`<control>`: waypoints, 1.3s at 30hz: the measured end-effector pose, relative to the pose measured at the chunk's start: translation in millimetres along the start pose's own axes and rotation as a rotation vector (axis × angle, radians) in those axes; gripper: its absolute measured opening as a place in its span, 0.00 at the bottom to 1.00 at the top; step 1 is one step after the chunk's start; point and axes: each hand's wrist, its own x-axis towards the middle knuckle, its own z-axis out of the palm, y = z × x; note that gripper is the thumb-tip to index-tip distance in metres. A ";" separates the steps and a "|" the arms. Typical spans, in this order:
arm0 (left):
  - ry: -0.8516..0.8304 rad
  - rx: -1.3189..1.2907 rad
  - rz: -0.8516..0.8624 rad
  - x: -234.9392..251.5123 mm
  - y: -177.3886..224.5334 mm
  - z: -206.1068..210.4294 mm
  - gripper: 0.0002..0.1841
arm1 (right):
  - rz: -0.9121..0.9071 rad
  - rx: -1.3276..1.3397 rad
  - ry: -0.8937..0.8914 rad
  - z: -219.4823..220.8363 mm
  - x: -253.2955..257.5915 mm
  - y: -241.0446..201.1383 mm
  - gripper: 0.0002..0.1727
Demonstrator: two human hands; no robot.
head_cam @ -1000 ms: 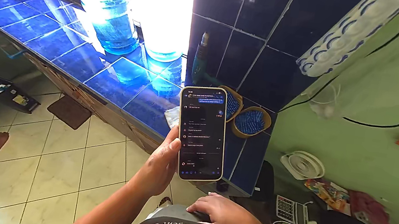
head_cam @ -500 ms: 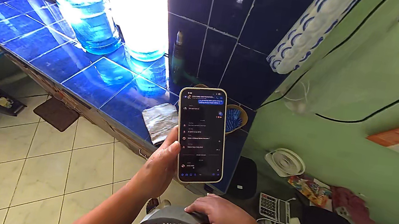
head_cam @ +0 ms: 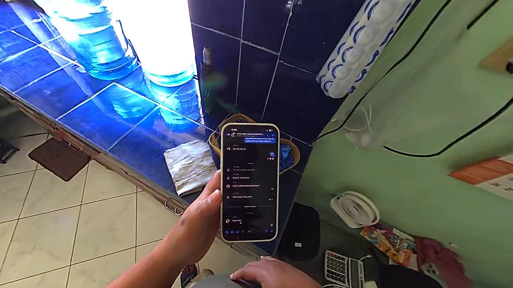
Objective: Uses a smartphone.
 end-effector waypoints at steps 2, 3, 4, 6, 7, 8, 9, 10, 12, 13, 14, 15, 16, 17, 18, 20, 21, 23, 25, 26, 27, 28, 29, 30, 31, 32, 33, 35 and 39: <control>0.006 0.007 0.009 -4.0 3.5 -4.0 0.39 | -0.007 -0.013 -0.012 -0.4 6.3 -3.3 0.25; 0.015 0.011 0.012 -7.1 6.4 -6.1 0.39 | -0.011 -0.020 -0.012 0.2 10.3 -5.5 0.25; 0.020 0.015 0.016 -10.8 9.9 -8.7 0.39 | -0.013 -0.022 -0.011 1.1 14.7 -8.2 0.25; 0.018 0.015 0.027 -19.2 17.8 -15.6 0.39 | -0.024 -0.032 -0.011 3.9 24.9 -12.8 0.23; 0.019 0.013 0.032 -24.1 22.3 -19.4 0.39 | -0.035 -0.041 -0.007 4.9 30.4 -15.2 0.22; 0.020 0.013 0.037 -29.5 27.1 -23.5 0.39 | -0.055 -0.048 0.014 5.9 35.6 -17.2 0.20; 0.023 0.018 0.044 -35.3 32.1 -27.5 0.39 | -0.089 -0.043 0.063 6.8 40.3 -18.5 0.19; 0.023 0.024 0.050 -41.2 37.0 -31.9 0.38 | -0.111 -0.023 0.125 5.8 43.5 -21.1 0.19; 0.030 0.036 0.058 -53.2 46.9 -41.7 0.39 | -0.123 0.035 0.331 -0.1 46.7 -30.7 0.22; 0.037 0.038 0.060 -59.3 51.6 -46.7 0.40 | -0.134 0.077 0.473 -3.5 47.2 -38.8 0.23; 0.042 0.042 0.061 -65.3 55.9 -51.6 0.40 | -0.168 0.144 0.597 -7.2 48.8 -46.7 0.26; 0.044 0.047 0.061 -70.7 60.3 -56.4 0.40 | -0.236 0.252 0.675 -11.6 51.5 -54.6 0.28; 0.048 0.050 0.059 -75.7 64.5 -60.8 0.41 | -0.333 0.396 0.700 -16.1 54.8 -63.8 0.30; 0.051 0.053 0.057 -80.0 68.3 -65.0 0.42 | -0.428 0.540 0.694 -20.2 58.4 -74.2 0.32; 0.056 0.058 0.057 -83.9 71.6 -68.7 0.42 | -0.503 0.646 0.675 -23.0 62.8 -84.7 0.34; 0.071 0.072 0.045 -91.5 76.9 -75.9 0.42 | -0.596 0.750 0.619 -24.3 74.3 -102.8 0.40; 0.065 0.077 0.039 -95.0 79.0 -80.3 0.42 | -0.623 0.780 0.586 -23.7 81.2 -111.2 0.43; 0.064 0.074 0.034 -100.4 82.3 -88.5 0.41 | -0.676 0.895 0.530 -20.8 97.1 -123.7 0.43; 0.069 0.058 0.029 -104.7 85.6 -94.6 0.42 | -0.719 1.101 0.483 -16.8 112.6 -130.9 0.39; 0.075 0.052 0.025 -106.2 87.2 -96.7 0.41 | -0.734 1.203 0.448 -14.9 119.2 -133.2 0.37; 0.075 0.048 0.021 -107.5 88.1 -98.9 0.40 | -0.742 1.282 0.409 -12.9 124.4 -134.7 0.36; 0.068 0.053 0.017 -108.7 88.2 -101.5 0.40 | -0.744 1.342 0.373 -10.6 128.4 -136.1 0.36; 0.054 0.067 0.013 -109.6 87.9 -104.1 0.40 | -0.746 1.388 0.346 -8.6 131.4 -137.7 0.36; 0.045 0.083 0.008 -109.8 87.4 -106.4 0.39 | -0.750 1.422 0.324 -7.1 133.4 -139.0 0.37; 0.041 0.104 0.003 -109.6 87.1 -108.3 0.40 | -0.751 1.441 0.313 -6.1 134.5 -140.0 0.38; 0.039 0.120 -0.006 -109.0 87.1 -109.7 0.40 | -0.752 1.455 0.306 -5.4 134.6 -140.5 0.38; 0.036 0.127 -0.014 -108.3 86.9 -110.9 0.41 | -0.754 1.469 0.302 -4.8 134.3 -140.6 0.38; 0.015 0.139 -0.028 -106.8 86.4 -112.6 0.42 | -0.767 1.490 0.298 -3.8 132.0 -139.6 0.38; -0.013 0.154 -0.044 -101.2 82.2 -109.6 0.43 | -0.770 1.490 0.336 -3.6 121.1 -134.6 0.39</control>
